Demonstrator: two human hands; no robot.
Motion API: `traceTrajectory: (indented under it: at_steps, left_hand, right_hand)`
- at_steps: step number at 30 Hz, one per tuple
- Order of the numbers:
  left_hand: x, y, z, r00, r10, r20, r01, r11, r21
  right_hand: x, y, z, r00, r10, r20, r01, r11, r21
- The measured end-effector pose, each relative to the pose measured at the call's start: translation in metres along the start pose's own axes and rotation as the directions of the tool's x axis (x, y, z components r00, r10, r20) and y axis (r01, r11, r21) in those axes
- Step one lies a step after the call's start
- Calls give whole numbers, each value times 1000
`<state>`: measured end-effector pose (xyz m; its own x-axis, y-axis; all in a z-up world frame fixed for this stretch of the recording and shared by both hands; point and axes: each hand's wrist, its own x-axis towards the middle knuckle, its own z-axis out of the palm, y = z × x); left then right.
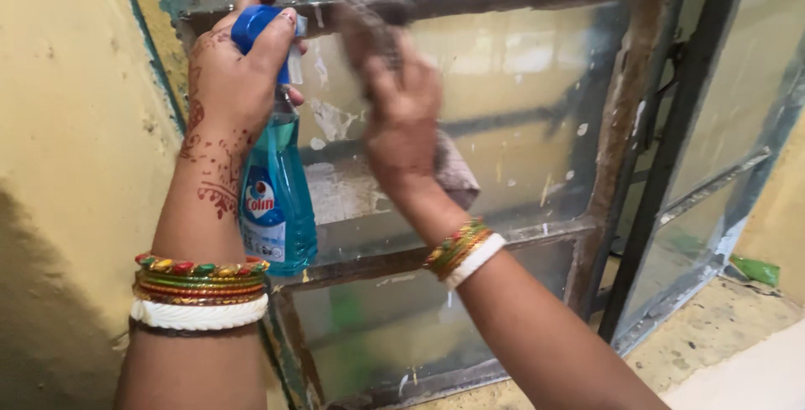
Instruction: The person sprays cleaning liquid on a window pane and wipes the surface with a cloth by hand.
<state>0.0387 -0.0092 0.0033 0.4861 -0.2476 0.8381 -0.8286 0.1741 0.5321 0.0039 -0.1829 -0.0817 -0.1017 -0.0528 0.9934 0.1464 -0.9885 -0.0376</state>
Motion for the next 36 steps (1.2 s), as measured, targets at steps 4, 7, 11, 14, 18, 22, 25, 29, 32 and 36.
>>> traceTrajectory:
  at_steps: [4,7,11,14,18,22,25,29,32,36]
  left_hand:
    - [1,-4,-1,999,45,-14,-45,999,-23]
    - [1,-4,-3,999,46,-17,-46,999,-9]
    - [0,-7,-2,999,48,-8,-49,998,-42]
    - [3,-9,-1,997,75,4,-74,994,-85]
    - [2,-12,-1,999,39,-22,-40,998,-41]
    - [2,-10,-1,999,41,-15,-42,998,-51]
    - [1,-10,-2,999,52,-9,-53,998,-32]
    - [2,-9,-2,999,50,-11,-50,999,-15]
    - [3,-8,-2,999,47,6,-46,998,-48]
    - [1,-5,-3,999,41,19,-40,998,-43]
  right_hand:
    - [-4,-36,5,997,-63,44,61,997,45]
    - [-3,-37,0,992,-117,38,116,993,30]
    - [-23,-32,-8,985,-149,88,148,989,24]
    - [-52,-34,-12,976,-182,121,180,983,30]
    - [-95,-38,-17,955,-205,216,193,978,73]
    - [-129,-47,-26,912,-268,312,231,961,150]
    - [-143,-51,-35,858,-340,385,267,936,231]
    - [-149,-50,-46,752,-404,520,324,915,242]
    - [-142,-36,-55,644,-540,542,417,842,343]
    - [-116,-2,-59,561,-649,514,612,743,270]
